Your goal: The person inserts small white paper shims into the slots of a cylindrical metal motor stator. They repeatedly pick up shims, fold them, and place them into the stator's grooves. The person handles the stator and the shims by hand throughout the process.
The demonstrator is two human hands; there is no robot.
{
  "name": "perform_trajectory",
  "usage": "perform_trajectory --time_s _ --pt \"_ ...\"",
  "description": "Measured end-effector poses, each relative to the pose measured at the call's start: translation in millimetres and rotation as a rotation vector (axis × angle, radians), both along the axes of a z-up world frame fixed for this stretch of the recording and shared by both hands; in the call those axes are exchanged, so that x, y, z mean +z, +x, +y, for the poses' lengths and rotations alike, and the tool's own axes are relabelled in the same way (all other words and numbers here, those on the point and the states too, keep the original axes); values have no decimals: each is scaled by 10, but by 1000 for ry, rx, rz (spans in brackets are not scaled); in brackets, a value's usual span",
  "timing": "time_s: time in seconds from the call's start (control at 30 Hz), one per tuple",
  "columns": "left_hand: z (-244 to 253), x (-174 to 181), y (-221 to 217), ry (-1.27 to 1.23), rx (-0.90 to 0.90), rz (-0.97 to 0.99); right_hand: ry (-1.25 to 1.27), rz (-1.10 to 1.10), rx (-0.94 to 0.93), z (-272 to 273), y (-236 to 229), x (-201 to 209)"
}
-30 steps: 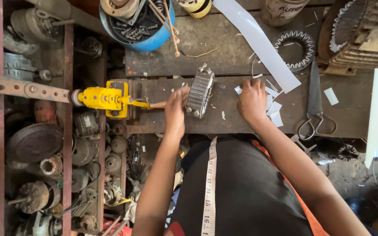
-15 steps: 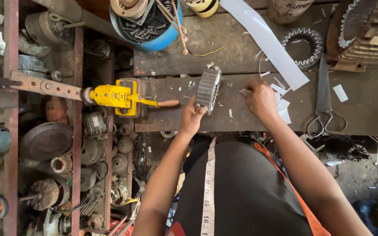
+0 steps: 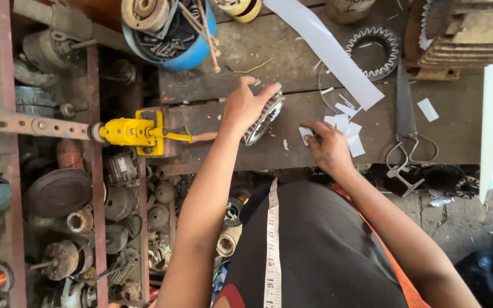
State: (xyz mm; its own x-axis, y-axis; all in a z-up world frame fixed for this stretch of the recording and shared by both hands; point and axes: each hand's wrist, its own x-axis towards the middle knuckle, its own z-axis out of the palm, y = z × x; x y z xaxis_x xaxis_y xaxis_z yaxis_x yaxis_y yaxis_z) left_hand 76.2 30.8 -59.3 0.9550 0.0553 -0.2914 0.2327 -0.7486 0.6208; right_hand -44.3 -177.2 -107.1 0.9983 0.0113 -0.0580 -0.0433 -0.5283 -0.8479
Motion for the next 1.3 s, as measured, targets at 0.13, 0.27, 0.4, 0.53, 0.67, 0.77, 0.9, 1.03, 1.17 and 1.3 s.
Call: perform_trajectory --time_s 0.13,0.27,0.4,0.53,0.67,0.77,0.9,1.03,1.17,1.3 --pt "85 -136 -72 -155 206 -45 -9 -70 -18 -44 -86 -76" --pt "153 -415 -318 -512 300 -216 -52 -72 4 -93 -74 -92" --pt "138 -343 -379 -434 322 -172 40 34 -68 -46 -39 -48" --pt "-2 116 -521 39 119 -513 167 172 -121 14 -2 145" --pt "-194 621 -995 -61 -115 -883 183 -80 -20 13 24 569" --pt "-250 723 -1117 -380 -197 -641 299 -144 -2 64 24 885" --pt "-236 547 -1114 -928 -69 -286 160 -487 66 75 73 1142" --pt "-223 358 -1108 -1196 168 -23 -5 -652 89 170 84 1223" --pt "-184 365 -1085 -1344 186 40 30 -591 57 202 38 1261" --pt "-214 442 -1110 -1399 201 140 -33 -684 -1 201 -17 1239"
